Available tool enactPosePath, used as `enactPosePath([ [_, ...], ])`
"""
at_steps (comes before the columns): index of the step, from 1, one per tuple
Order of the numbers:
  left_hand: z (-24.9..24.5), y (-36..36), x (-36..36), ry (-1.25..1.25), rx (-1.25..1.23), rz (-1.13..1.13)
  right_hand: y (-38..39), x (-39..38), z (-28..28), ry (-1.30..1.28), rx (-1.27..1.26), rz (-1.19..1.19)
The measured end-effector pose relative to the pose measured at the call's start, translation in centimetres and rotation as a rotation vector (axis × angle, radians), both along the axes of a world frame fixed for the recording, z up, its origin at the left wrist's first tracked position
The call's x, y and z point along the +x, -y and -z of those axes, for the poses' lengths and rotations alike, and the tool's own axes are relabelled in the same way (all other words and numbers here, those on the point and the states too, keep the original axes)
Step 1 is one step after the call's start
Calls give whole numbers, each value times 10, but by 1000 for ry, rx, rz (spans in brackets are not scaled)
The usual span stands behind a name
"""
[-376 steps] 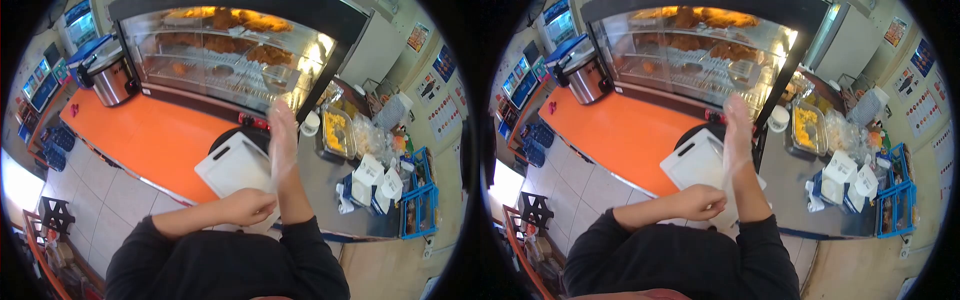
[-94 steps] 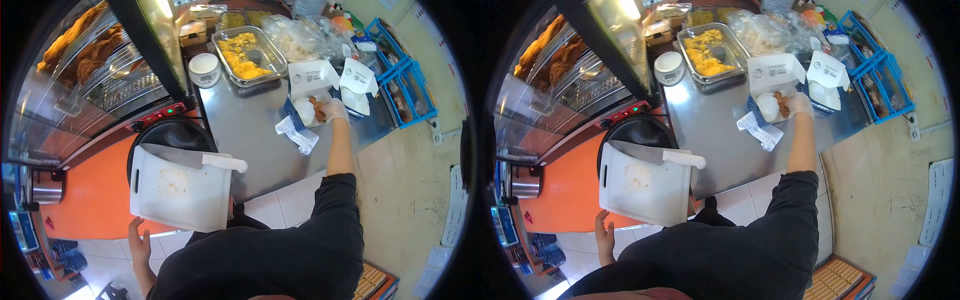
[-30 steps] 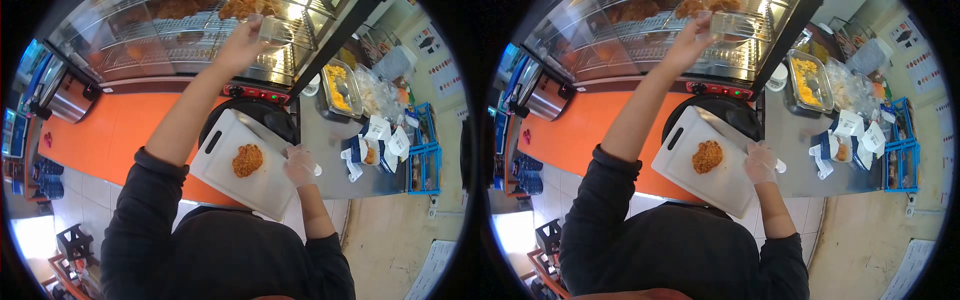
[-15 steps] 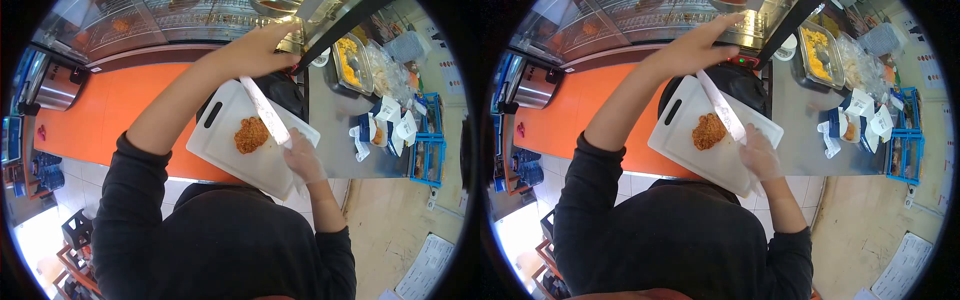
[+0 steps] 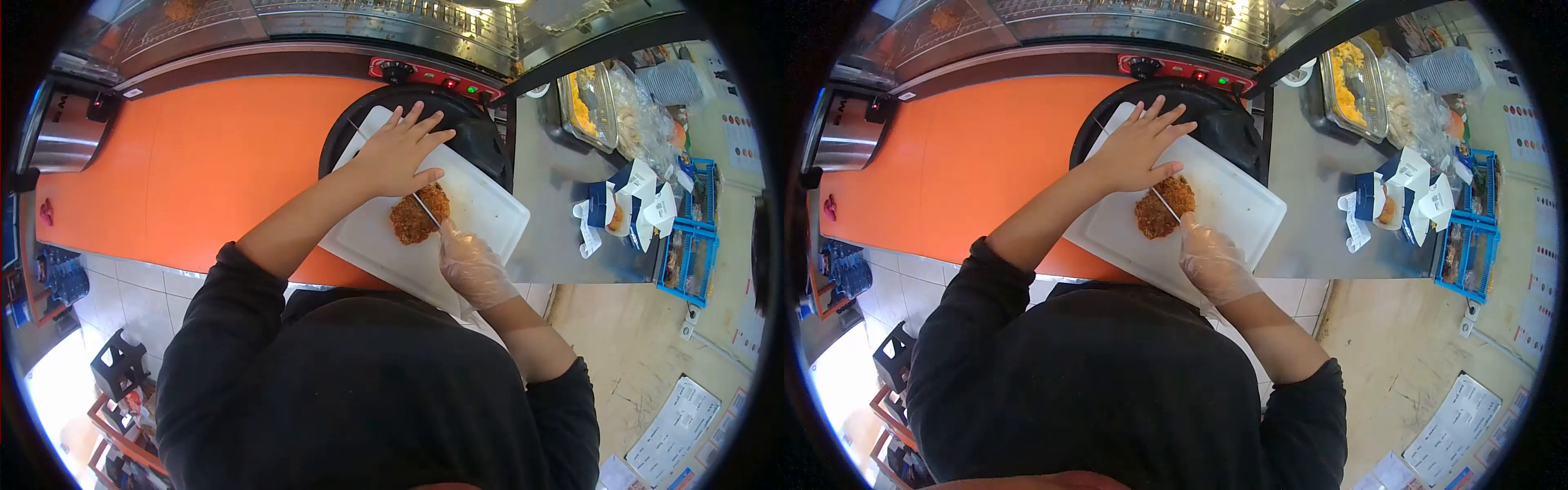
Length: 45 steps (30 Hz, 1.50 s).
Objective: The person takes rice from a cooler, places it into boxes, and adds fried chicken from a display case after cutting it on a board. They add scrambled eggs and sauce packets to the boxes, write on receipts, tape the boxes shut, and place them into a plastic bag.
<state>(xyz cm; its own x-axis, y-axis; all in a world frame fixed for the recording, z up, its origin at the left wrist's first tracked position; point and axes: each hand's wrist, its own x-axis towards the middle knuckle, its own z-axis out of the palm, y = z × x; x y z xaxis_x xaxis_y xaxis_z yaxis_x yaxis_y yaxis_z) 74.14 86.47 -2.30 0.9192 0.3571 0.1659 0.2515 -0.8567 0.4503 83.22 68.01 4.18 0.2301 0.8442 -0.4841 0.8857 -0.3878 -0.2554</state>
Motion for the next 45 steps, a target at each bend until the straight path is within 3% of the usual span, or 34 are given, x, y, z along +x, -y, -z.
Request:
enactPosePath([
  [4, 8, 2, 8, 2, 104, 12, -2, -4, 21, 3, -58, 77],
  [9, 10, -3, 13, -74, 141, 59, 3, -10, 36, -19, 58, 147],
  [13, 13, -9, 13, -21, 99, -31, -7, 3, 13, -18, 145, 73],
  [17, -39, -5, -6, 181, 12, -117, -2, -10, -21, -13, 97, 61],
  [22, 5, 15, -28, 12, 53, -173, 4, -12, 8, -22, -21, -52],
  [28, 11, 16, -24, -32, 199, -130, 1, -20, 33, 1, -16, 35],
  [34, -34, 26, -35, 126, 187, -239, 7, -17, -20, 21, 60, -39],
  [36, -40, 32, -44, 121, 153, -228, 16, -18, -14, -10, 85, -100],
  [40, 7, 38, -43, -51, 76, -209, 18, -23, 11, -11, 28, -82],
  [45, 7, 26, -33, -25, 179, -90, 22, -30, 37, -90, 76, 46],
])
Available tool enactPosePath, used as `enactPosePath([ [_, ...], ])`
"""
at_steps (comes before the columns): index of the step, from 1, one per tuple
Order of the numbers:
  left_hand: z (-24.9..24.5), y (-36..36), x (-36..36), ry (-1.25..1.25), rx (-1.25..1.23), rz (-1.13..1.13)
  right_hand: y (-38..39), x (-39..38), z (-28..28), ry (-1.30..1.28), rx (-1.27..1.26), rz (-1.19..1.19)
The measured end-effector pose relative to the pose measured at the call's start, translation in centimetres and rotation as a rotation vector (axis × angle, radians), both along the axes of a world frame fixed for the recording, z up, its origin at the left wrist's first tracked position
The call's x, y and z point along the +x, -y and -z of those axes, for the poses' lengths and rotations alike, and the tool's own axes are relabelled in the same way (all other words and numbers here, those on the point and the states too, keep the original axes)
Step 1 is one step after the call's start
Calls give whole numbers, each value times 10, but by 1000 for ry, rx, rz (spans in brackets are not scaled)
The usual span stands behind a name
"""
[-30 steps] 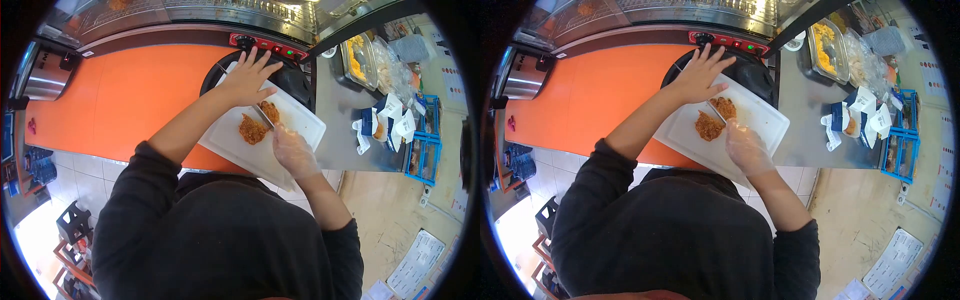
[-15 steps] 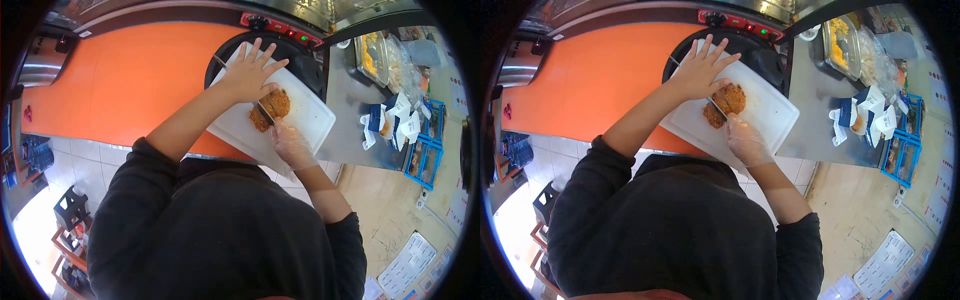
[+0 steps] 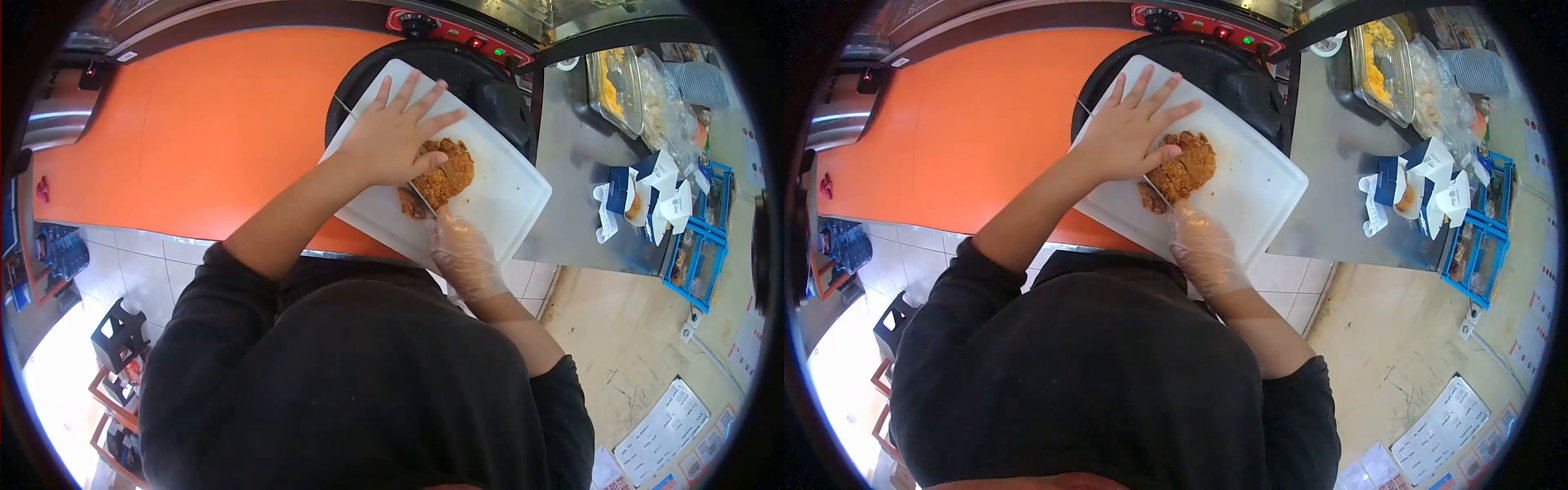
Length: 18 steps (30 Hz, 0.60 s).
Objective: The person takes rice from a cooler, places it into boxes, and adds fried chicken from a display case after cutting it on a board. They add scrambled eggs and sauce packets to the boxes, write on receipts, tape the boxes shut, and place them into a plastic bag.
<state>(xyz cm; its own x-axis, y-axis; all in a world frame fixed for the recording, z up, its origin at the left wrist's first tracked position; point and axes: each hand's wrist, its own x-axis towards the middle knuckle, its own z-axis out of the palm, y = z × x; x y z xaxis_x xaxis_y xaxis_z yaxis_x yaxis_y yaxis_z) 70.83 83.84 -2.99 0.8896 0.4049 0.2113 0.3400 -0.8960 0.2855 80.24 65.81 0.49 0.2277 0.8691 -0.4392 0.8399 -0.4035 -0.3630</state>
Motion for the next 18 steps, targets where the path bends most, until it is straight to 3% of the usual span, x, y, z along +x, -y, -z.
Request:
enactPosePath([
  [3, -16, -4, 12, 5, 13, -62, -10, 15, -24, -33, 5, 19],
  [6, -57, -20, 28, 260, 0, -30, -14, 25, -58, 29, 48, 36],
  [8, -45, -25, 47, 277, 6, 3, -28, 33, -73, 102, 17, 67],
  [13, 14, -26, 68, 155, -102, -20, -35, 50, -34, 129, -90, 30],
  [18, 12, -30, 79, 111, -17, 58, -29, 48, -9, 74, -38, 104],
])
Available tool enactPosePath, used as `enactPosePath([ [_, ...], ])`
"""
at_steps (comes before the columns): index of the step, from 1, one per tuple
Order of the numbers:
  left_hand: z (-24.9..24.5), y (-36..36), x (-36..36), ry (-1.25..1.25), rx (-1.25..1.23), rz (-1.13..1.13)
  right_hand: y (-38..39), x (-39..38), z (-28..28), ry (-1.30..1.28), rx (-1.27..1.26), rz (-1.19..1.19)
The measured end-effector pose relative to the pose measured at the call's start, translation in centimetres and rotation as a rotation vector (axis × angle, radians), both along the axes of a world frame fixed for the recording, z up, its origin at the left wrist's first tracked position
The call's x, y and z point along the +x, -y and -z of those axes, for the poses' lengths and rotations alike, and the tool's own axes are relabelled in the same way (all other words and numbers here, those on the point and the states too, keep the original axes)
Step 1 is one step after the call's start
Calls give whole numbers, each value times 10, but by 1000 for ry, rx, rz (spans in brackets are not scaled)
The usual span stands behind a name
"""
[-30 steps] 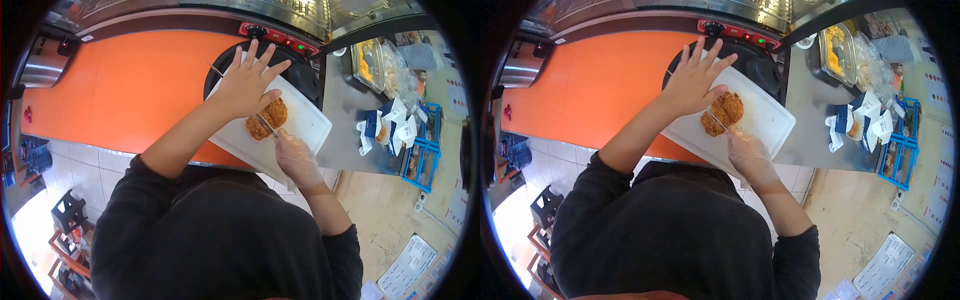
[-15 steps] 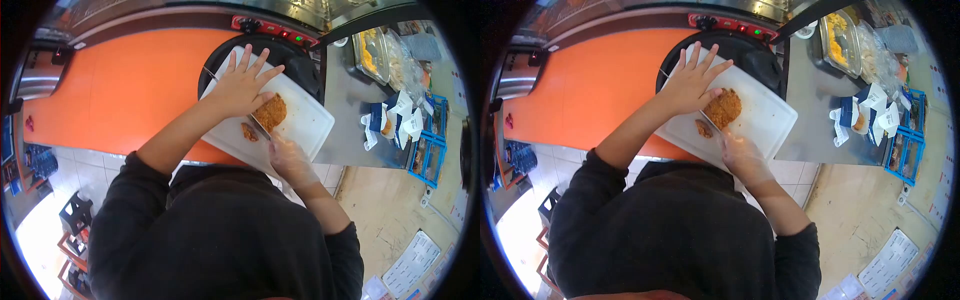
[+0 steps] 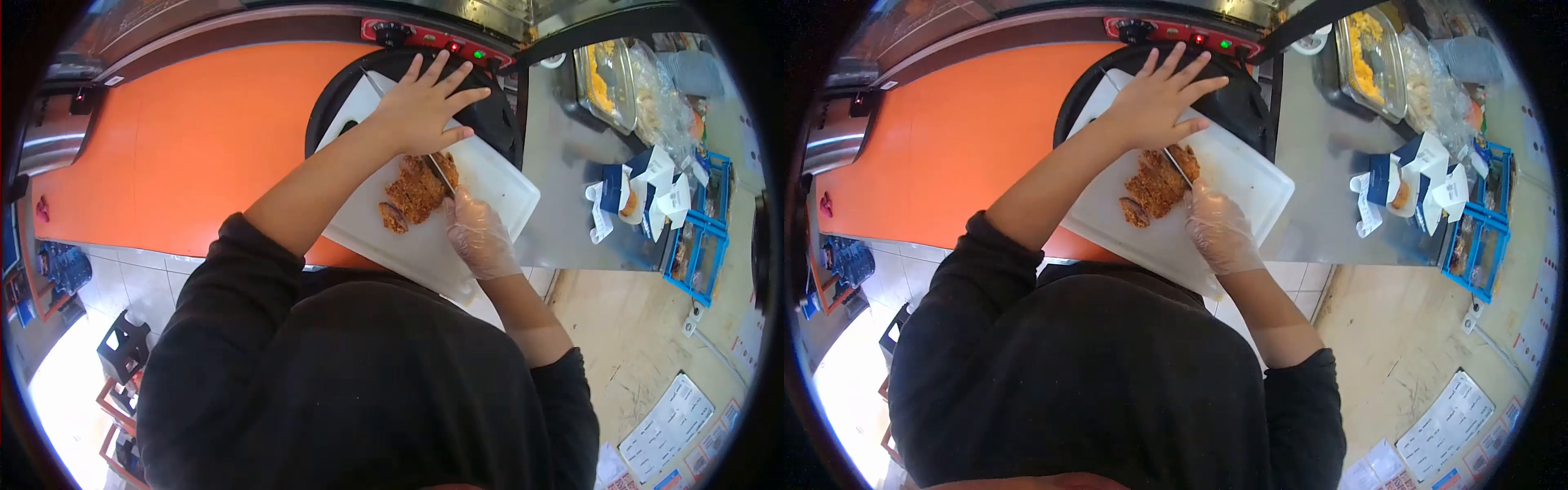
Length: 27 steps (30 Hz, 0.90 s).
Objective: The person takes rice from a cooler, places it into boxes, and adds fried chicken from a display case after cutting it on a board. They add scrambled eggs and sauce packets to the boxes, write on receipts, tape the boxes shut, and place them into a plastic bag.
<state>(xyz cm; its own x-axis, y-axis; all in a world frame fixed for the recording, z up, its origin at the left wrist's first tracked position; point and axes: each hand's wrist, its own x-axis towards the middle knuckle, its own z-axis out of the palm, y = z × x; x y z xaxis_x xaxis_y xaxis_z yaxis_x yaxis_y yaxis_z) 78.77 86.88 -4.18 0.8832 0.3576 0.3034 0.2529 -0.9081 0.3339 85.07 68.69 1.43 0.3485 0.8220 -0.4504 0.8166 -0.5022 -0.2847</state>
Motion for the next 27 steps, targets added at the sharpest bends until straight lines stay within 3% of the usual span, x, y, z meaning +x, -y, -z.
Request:
enactPosePath([
  [3, -25, 3, 4, -13, 19, -42, -1, 12, -14, -22, 84, -21],
  [7, -67, -8, 13, 266, -16, -27, -5, 22, -45, 59, 96, -34],
  [13, -12, -15, 20, 80, -62, -86, -9, 28, -30, 74, 68, -72],
  [17, -8, -13, 19, 35, -96, -100, -15, 31, -28, -10, -32, -62],
  [25, -6, -16, 21, -86, -19, -29, -13, 20, 1, -42, -3, 41],
  [27, -5, -12, 19, -14, 5, -63, -6, 23, 4, -51, 88, -14],
])
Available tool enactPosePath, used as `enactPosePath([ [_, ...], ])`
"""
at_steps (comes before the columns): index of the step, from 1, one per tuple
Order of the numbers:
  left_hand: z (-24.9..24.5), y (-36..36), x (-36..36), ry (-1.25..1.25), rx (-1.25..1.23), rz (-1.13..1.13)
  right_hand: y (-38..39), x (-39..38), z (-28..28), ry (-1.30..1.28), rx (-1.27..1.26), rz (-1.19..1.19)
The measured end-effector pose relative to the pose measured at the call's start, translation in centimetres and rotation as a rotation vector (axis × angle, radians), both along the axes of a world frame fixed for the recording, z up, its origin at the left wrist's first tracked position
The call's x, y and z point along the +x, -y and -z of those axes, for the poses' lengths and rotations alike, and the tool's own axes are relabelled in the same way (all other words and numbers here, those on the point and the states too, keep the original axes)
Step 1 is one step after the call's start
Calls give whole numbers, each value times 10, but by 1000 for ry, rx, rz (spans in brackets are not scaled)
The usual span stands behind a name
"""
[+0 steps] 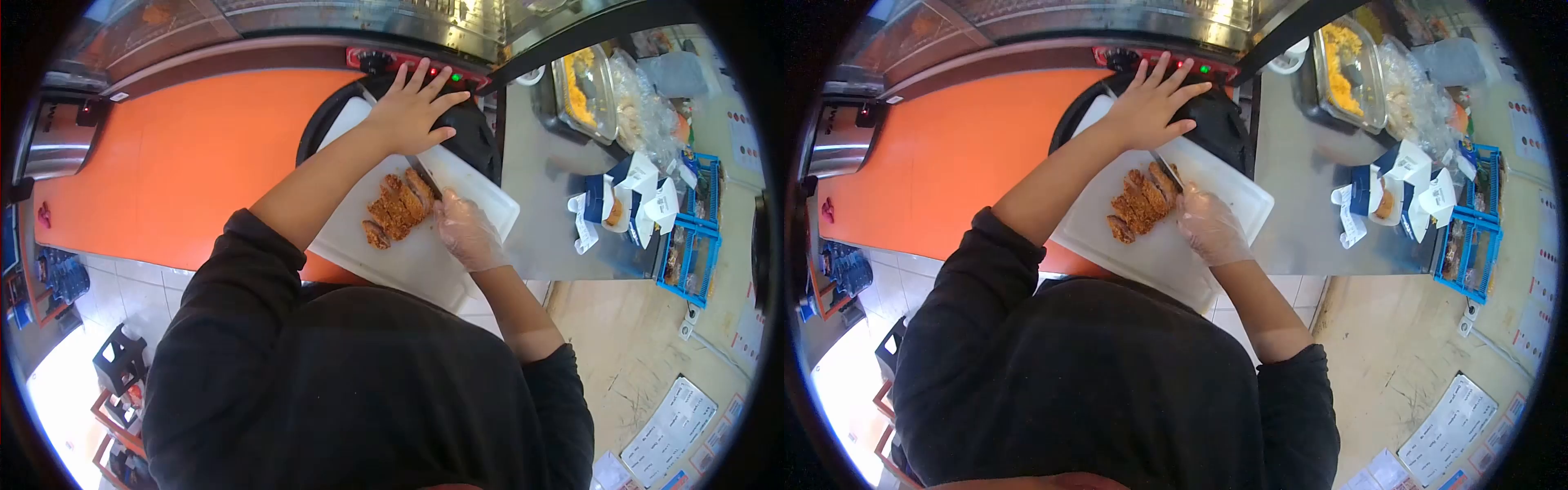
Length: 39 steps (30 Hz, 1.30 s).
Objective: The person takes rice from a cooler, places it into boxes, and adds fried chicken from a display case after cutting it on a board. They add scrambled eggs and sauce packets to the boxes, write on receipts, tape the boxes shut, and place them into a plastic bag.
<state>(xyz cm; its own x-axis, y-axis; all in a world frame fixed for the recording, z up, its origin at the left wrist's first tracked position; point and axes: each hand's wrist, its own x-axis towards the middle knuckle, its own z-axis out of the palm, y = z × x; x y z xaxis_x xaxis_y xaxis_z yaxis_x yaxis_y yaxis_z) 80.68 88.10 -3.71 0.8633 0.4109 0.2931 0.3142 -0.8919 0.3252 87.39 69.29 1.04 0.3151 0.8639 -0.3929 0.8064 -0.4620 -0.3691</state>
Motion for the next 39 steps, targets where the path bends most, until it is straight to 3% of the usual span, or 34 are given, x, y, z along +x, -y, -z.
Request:
enactPosePath([
  [2, -11, -4, -6, 175, -42, -58, 7, 12, 5, 16, 162, -125],
  [5, -56, -1, -62, 353, -41, -349, 7, 6, -31, 183, -29, -19],
  [8, -45, 0, -139, 553, -154, -437, 13, 32, -6, 172, 98, 27],
  [10, -33, 20, -183, 547, -395, -510, 11, 34, -7, 196, 27, 39],
  [12, -25, 46, -218, 421, -512, -614, 12, 30, -2, 183, -18, -7],
  [15, -18, 76, -254, 455, -660, -695, 11, 19, -1, 91, 60, -104],
  [18, -22, 86, -269, 545, -760, -735, 7, 36, 3, 72, 44, -79],
  [21, -22, 83, -281, 514, -670, -703, 3, 44, -4, 220, 24, -16],
  [24, -33, 76, -286, 525, -617, -684, 3, 30, -18, 291, 162, 60],
  [27, -31, 69, -293, 575, -620, -672, -11, -4, -17, 156, 423, -146],
  [29, -25, 66, -293, 546, -627, -667, -20, -50, -13, 230, 445, -192],
  [31, -23, 64, -290, 509, -619, -642, -22, -80, -9, 334, 324, -206],
  [35, -20, 60, -289, 436, -609, -600, -27, -85, -4, 272, 204, -149],
  [39, -17, 53, -286, 373, -666, -572, -23, -78, 18, 251, 300, -180],
])
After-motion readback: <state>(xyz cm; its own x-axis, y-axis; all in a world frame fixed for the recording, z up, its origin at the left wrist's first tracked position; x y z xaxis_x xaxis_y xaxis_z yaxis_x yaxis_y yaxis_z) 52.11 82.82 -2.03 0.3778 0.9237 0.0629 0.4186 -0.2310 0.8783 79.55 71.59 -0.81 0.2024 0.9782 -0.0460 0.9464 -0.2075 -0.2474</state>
